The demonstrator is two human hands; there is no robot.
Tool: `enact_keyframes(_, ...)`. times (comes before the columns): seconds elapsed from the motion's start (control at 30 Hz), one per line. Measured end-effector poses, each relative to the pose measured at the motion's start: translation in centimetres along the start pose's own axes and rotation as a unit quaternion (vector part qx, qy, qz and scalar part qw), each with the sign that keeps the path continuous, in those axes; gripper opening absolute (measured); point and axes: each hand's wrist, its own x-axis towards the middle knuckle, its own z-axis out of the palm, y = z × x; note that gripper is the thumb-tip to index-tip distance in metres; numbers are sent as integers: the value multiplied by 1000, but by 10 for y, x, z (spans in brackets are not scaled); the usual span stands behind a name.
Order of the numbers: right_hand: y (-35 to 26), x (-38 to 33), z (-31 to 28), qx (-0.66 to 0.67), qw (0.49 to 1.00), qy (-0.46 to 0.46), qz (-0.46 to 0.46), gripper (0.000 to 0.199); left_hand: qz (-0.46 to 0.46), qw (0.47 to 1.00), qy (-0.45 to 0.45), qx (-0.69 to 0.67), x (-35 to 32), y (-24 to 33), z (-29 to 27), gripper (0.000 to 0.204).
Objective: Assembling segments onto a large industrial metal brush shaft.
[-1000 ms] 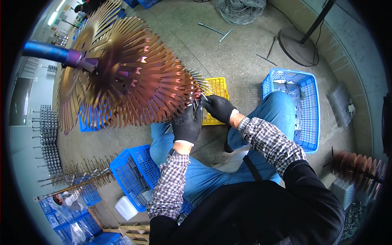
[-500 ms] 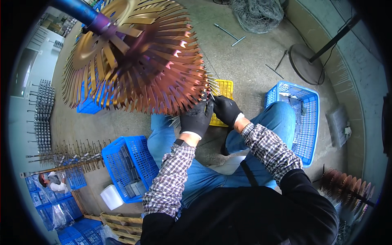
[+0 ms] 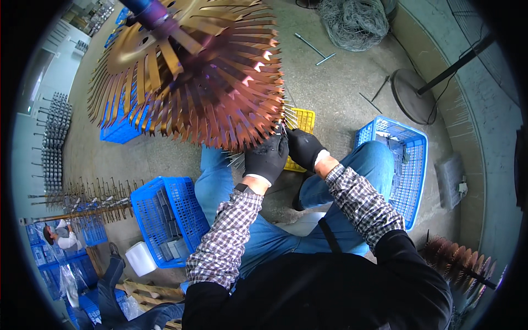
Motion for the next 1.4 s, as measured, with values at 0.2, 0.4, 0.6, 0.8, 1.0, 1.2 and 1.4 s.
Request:
enact_keyframes(0.2, -15, 4, -26, -6, 996, -90, 13, 38, -35, 995, -97, 19, -9, -3, -5, 24)
enact_keyframes(0.4, -22, -35, -121, 10, 998, 40, 50, 51, 117, 992, -46, 1, -5, -26, 6, 27)
enact_keyframes(0.6, 57, -149, -255, 151, 884, 249, 365, 51, 98, 966, -137, 196, -7, -29, -19, 59)
enact_keyframes(0.8, 276, -327, -133, -70, 840, 101, 528, 62, 109, 983, -142, 38, 3, -10, -21, 58)
enact_keyframes(1.0, 279, -319, 4, -77, 799, 69, 593, 72, 103, 983, -135, 65, 0, -10, -14, 59)
enact_keyframes(1.2, 281, -295, 0, -6, 749, 116, 652, 54, 93, 985, -131, 56, -3, -15, -14, 59)
enact_keyframes(1.4, 275, -319, -49, 129, 830, 96, 533, 40, 81, 989, -126, 12, 2, -6, -16, 59)
